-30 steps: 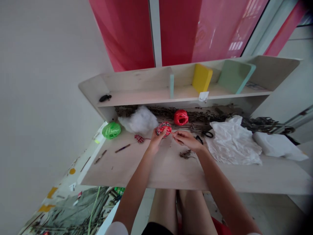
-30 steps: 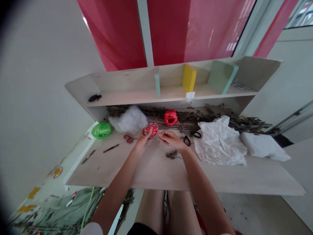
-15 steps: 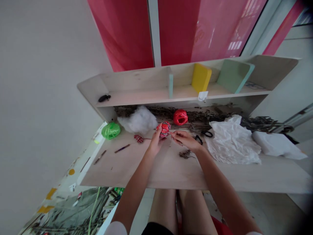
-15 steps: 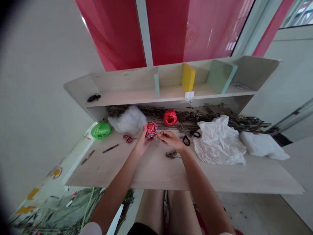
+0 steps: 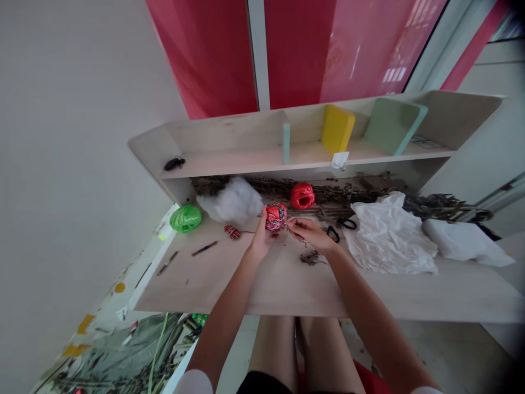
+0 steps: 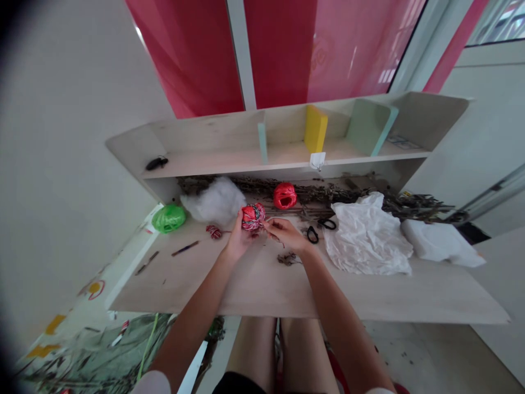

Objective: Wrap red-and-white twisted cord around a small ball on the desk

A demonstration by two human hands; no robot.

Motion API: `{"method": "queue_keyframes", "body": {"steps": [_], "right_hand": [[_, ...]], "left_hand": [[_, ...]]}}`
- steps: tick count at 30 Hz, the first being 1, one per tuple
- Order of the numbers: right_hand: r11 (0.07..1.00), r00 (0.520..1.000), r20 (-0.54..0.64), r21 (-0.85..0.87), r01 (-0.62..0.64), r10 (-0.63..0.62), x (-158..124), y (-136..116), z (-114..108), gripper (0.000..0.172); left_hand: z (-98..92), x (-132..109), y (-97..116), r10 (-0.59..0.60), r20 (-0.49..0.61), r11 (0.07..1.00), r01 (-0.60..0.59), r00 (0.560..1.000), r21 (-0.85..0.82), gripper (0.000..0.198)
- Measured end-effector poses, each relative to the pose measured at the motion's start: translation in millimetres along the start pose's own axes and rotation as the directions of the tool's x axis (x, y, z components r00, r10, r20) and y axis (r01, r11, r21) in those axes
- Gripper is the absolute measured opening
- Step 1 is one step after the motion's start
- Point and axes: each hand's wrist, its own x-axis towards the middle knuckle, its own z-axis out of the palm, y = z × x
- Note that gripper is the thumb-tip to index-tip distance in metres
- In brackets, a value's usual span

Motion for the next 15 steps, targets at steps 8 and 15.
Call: {"method": "queue_keyframes", "body": {"steps": [8, 15], "right_hand": [[0.997, 1.0, 0.004, 0.073, 0.007, -0.007, 1.2, -2.7, 3.5, 0.05], [0.999, 1.0, 0.008, 0.044, -0.016, 0.016, 2.7, -1.1, 4.2, 0.05]], "left_hand": [[0.7, -1.3, 5.3, -0.01, 0.039, 0.999, 0.012, 0.999, -0.043, 0.078], [2.6, -6.9, 11.1, 0.015, 0.082, 0.99, -0.003, 0.996, -0.144, 0.079]]}}
